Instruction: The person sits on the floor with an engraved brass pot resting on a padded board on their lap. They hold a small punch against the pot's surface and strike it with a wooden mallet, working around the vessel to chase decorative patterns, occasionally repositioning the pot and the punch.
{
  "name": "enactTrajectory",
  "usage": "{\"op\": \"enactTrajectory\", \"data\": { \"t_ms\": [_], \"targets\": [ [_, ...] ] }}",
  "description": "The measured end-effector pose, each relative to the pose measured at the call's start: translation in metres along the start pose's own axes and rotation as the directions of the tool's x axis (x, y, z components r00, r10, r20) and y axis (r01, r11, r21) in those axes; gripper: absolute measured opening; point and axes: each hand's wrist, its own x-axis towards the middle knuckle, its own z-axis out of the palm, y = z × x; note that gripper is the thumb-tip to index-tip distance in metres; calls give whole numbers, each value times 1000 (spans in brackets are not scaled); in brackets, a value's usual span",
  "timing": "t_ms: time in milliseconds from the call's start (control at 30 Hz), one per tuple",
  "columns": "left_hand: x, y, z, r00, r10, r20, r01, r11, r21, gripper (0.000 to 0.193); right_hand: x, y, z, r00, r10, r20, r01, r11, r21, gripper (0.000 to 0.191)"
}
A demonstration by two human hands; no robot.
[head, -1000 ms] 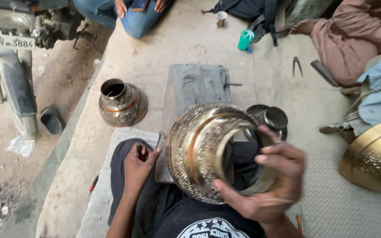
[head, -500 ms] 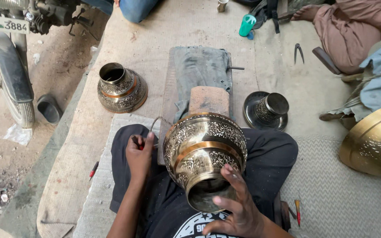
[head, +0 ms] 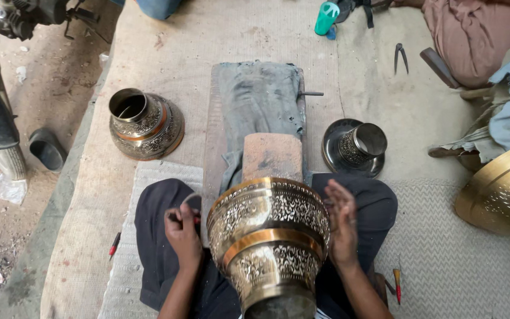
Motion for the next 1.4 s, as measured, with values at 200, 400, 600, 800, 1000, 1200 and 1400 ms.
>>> {"op": "enactTrajectory", "data": {
  "t_ms": [200, 400, 600, 800, 1000, 1200, 1400],
  "targets": [
    [-8, -22, 10, 990, -138, -13, 134, 978, -157, 26, 7, 22, 8, 969, 239, 60, -246, 938, 242, 79],
    [7, -30, 25, 990, -138, -30, 131, 978, -164, 27, 33, 21, 11, 979, 196, 54, -203, 959, 197, 77],
    [53, -32, 63, 997, -76, -31, 74, 996, -55, 26, 77, 23, 19, 970, 238, 48, -241, 921, 306, 79],
    [78, -31, 74, 987, -32, 158, 24, 998, 55, 26, 95, 32, 15, 964, 261, 56, -267, 931, 249, 79],
    [60, -18, 64, 997, 9, 73, -21, 985, 169, 24, 80, 21, 10, 958, 286, -24, -285, 958, 26, 70],
    [31, -11, 68, 991, 104, 81, -109, 992, 62, 29, 44, 4, 16, 935, 344, 82, -351, 871, 345, 74],
    [11, -5, 61, 965, 247, 88, -257, 957, 137, 26, 15, 5, 14, 972, 208, 106, -225, 957, 183, 74]
  ]
}}
